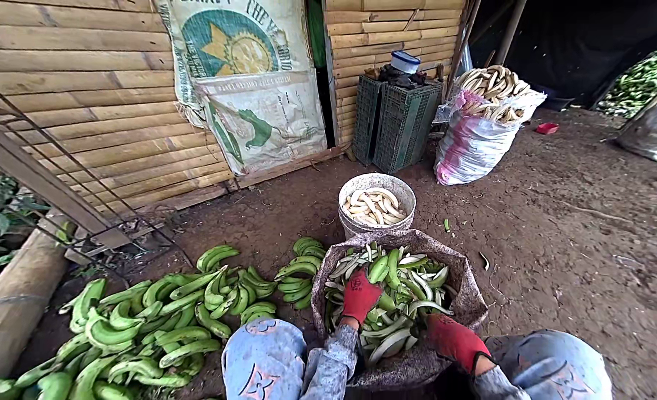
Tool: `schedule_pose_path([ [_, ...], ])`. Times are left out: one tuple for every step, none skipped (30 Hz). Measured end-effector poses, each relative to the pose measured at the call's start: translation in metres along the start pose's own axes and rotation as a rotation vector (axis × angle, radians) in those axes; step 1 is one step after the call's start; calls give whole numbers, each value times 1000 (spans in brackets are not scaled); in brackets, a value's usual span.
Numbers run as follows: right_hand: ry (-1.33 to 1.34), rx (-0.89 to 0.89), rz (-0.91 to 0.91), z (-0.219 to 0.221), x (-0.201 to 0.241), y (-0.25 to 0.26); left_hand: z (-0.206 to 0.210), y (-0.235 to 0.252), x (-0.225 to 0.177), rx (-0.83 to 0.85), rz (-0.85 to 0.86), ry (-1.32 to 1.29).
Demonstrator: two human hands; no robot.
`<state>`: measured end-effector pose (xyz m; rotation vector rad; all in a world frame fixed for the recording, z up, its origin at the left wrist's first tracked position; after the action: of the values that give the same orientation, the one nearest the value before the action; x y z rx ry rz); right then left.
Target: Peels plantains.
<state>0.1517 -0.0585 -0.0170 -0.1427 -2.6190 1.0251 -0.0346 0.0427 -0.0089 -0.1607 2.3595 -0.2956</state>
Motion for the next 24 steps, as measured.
schedule_pose_path([
  [-9,-25,-33,-6,0,-9,-13,-7,-1,-61,19,-64],
  [-21,-53,-82,-12,7,-16,-28,-11,-2,-112,32,-147],
  [-38,-81,-147,-14,21,-20,-43,-15,-3,-150,44,-257],
  [-64,-96,-213,-10,37,-21,-54,-17,-1,-176,63,-373],
  [-93,-92,-265,-2,53,-21,-63,-16,2,-191,92,-476],
  [-121,-58,-305,12,65,-23,-71,-18,3,-187,125,-564],
  [-135,8,-333,29,71,-27,-80,-23,0,-166,152,-661],
  [-149,99,-357,47,72,-34,-89,-30,-5,-122,162,-779],
  [-169,182,-393,61,71,-41,-97,-38,-9,-76,154,-907],
  [-181,226,-444,66,68,-45,-103,-45,-14,-15,148,-1018],
  [-162,201,-498,60,65,-43,-109,-50,-18,36,158,-1090],
  [-115,114,-529,40,63,-41,-113,-52,-20,71,174,-1135],
  [-44,-24,-528,10,63,-41,-115,-52,-20,87,173,-1162],
  [34,-193,-527,-25,65,-45,-116,-50,-20,87,169,-1179],
  [124,-365,-557,-55,69,-52,-116,-47,-19,71,169,-1198],
  [235,-534,-640,-77,73,-59,-114,-45,-20,42,179,-1203],
  [336,-651,-754,-89,78,-63,-111,-43,-22,5,198,-1201],
  [396,-674,-851,-92,84,-62,-107,-40,-24,-16,236,-1192],
  [379,-652,-904,-87,90,-58,-103,-37,-26,-31,264,-1175],
  [302,-622,-906,-79,95,-50,-99,-34,-27,-51,278,-1138],
  [223,-614,-883,-71,98,-40,-93,-33,-27,-59,299,-1072],
  [148,-641,-840,-70,97,-29,-88,-34,-25,-72,311,-984],
  [94,-690,-765,-75,92,-21,-79,-36,-19,-70,309,-882],
  [75,-758,-678,-87,86,-15,-69,-41,-18,-72,291,-824],
])
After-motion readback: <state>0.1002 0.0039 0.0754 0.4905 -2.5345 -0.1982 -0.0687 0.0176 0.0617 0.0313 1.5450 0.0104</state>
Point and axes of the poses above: each hand's wrist, its own y-axis towards the middle knuckle, its own z-axis out of the palm, x = y × z, the point moved 8 cm from there along y, towards the middle knuckle, and after that the axes turned 2 degrees about -y, right-handed, at the moved point
